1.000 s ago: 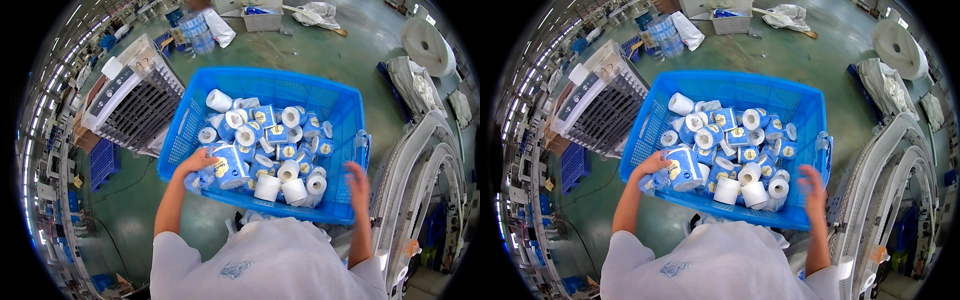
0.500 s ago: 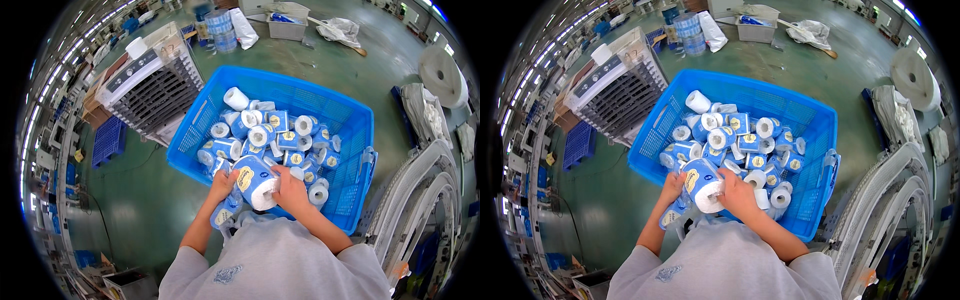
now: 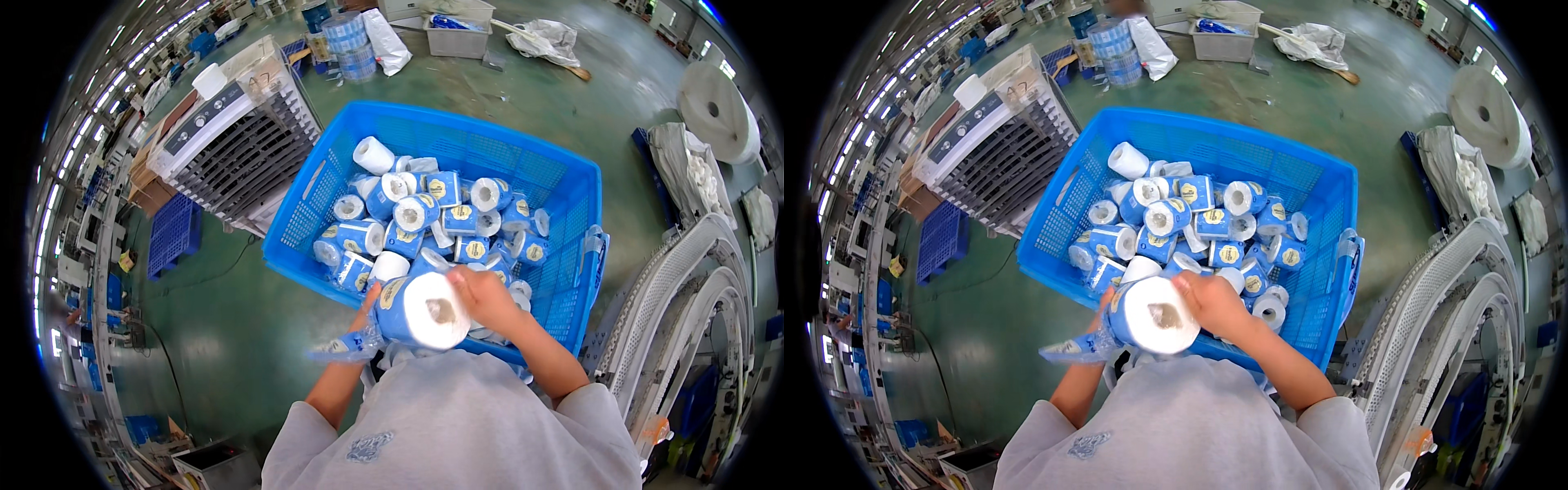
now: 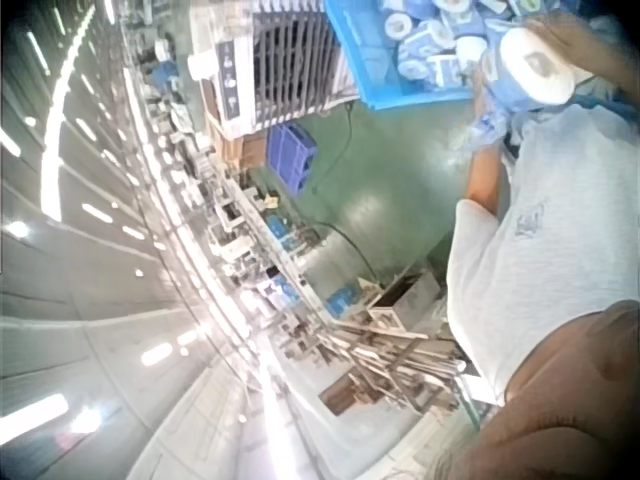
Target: The person picks rolls of tissue paper from a blue basket, wraps each roll in plastic packaging, and places the packaged rolls onto a conveyor belt. The process is repeated multiple times throughout the clip.
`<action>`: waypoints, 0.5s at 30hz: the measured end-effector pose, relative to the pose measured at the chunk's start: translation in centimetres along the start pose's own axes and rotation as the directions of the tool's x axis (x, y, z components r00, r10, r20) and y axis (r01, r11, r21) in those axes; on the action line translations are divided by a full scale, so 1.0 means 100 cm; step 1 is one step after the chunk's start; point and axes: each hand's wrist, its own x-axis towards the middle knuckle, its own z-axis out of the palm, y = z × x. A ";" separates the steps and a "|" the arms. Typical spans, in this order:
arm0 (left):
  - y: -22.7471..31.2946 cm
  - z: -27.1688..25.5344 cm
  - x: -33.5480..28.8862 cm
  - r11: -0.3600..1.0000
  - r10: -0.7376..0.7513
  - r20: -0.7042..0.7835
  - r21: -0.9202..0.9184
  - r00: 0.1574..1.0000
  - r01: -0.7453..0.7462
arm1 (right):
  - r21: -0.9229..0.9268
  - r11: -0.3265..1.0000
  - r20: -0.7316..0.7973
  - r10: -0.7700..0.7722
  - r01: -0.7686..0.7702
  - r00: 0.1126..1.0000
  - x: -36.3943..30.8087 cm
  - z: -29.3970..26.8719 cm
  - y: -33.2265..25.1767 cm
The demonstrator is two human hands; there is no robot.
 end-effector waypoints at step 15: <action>-0.048 0.012 0.013 0.986 -0.101 -0.139 0.120 0.985 0.118 | -0.255 0.874 -0.016 0.424 -0.414 0.906 -0.013 0.046 0.072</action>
